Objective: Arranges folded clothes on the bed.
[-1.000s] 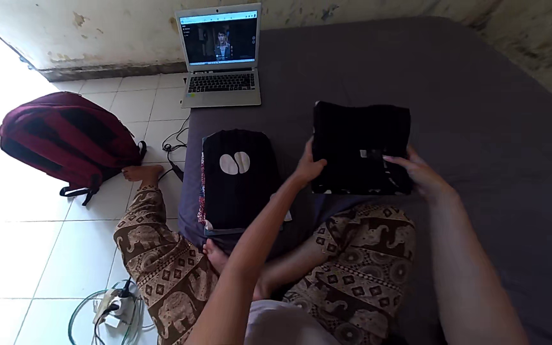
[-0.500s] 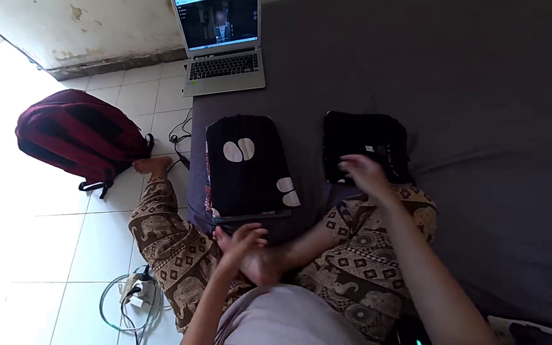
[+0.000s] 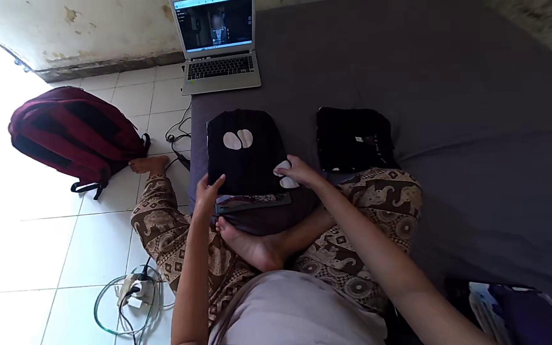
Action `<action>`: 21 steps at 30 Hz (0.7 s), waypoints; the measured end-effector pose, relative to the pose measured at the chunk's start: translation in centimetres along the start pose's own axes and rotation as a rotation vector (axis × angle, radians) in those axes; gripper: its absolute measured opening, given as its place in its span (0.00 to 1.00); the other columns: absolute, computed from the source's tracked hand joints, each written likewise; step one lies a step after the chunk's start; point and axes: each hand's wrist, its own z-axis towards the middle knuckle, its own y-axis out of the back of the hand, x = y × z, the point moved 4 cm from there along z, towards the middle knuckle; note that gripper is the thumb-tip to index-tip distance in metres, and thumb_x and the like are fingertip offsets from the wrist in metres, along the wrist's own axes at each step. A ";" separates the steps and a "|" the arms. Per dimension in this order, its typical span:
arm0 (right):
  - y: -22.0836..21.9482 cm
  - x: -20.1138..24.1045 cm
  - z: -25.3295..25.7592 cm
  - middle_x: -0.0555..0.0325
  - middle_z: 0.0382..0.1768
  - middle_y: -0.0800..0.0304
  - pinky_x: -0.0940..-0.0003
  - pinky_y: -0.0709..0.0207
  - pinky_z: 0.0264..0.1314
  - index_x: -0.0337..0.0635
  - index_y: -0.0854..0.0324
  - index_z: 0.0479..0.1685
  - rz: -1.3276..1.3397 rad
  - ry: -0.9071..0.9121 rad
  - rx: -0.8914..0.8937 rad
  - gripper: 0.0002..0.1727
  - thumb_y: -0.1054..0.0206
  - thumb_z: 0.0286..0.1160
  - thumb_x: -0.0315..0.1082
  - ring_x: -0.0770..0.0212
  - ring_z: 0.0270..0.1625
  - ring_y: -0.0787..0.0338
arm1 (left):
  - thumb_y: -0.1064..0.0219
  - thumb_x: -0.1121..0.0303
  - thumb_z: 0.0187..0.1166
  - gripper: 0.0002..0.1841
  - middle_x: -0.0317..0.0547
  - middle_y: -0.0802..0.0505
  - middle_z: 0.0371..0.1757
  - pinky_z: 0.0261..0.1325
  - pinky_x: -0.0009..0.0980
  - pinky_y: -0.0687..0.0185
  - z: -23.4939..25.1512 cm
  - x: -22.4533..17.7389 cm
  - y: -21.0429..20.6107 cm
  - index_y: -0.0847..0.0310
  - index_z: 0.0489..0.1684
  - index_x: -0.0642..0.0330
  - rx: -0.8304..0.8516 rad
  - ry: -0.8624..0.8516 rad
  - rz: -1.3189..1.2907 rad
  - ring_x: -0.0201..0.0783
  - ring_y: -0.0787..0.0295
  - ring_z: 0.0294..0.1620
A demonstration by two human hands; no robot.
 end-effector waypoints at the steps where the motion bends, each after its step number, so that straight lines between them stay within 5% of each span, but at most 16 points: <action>1: -0.1 0.2 -0.2 0.23 0.65 0.21 0.44 0.28 0.74 0.22 0.34 0.76 -0.014 0.034 -0.024 0.30 0.30 0.81 0.31 0.35 0.67 0.17 | 0.38 0.75 0.86 0.15 0.55 0.11 0.50 0.45 0.31 0.13 0.0 -0.2 0.4 0.26 0.66 0.72 -0.006 -0.008 0.008 0.35 0.10 0.42; 5: -1.1 0.0 -0.4 0.24 0.67 0.20 0.44 0.31 0.78 0.24 0.31 0.76 -0.088 0.104 -0.103 0.27 0.32 0.81 0.28 0.35 0.72 0.19 | 0.39 0.72 0.87 0.19 0.64 0.12 0.58 0.52 0.41 0.11 0.7 4.0 1.3 0.28 0.71 0.74 0.031 0.082 0.078 0.45 0.09 0.50; 12: -1.4 -3.1 -0.1 0.26 0.68 0.21 0.51 0.31 0.76 0.23 0.28 0.73 0.225 0.058 -0.191 0.24 0.44 0.92 0.37 0.42 0.70 0.20 | 0.40 0.70 0.89 0.19 0.63 0.13 0.59 0.53 0.35 0.12 -0.6 6.1 1.1 0.29 0.70 0.77 -0.034 0.053 -0.092 0.41 0.10 0.50; 16: -1.1 -3.5 -0.9 0.28 0.77 0.28 0.52 0.41 0.84 0.22 0.29 0.76 0.327 -0.008 -0.286 0.27 0.54 0.96 0.39 0.43 0.81 0.28 | 0.59 0.59 0.96 0.25 0.60 0.18 0.67 0.59 0.36 0.16 -0.5 5.5 1.0 0.40 0.81 0.70 0.088 0.162 -0.344 0.42 0.13 0.57; 19: -1.2 -4.6 -0.8 0.29 0.81 0.32 0.50 0.43 0.86 0.24 0.32 0.79 0.368 -0.071 -0.268 0.28 0.56 0.97 0.41 0.43 0.85 0.32 | 0.71 0.51 0.95 0.30 0.55 0.15 0.59 0.56 0.38 0.16 0.9 4.4 1.6 0.37 0.77 0.67 0.212 0.161 -0.352 0.41 0.14 0.53; 21: -1.5 -5.3 -0.6 0.32 0.81 0.32 0.51 0.38 0.83 0.28 0.34 0.81 0.401 -0.125 -0.241 0.27 0.58 0.98 0.40 0.45 0.82 0.30 | 0.70 0.49 0.94 0.30 0.46 0.09 0.45 0.51 0.37 0.15 2.7 4.2 1.8 0.25 0.62 0.61 0.262 0.169 -0.364 0.37 0.11 0.46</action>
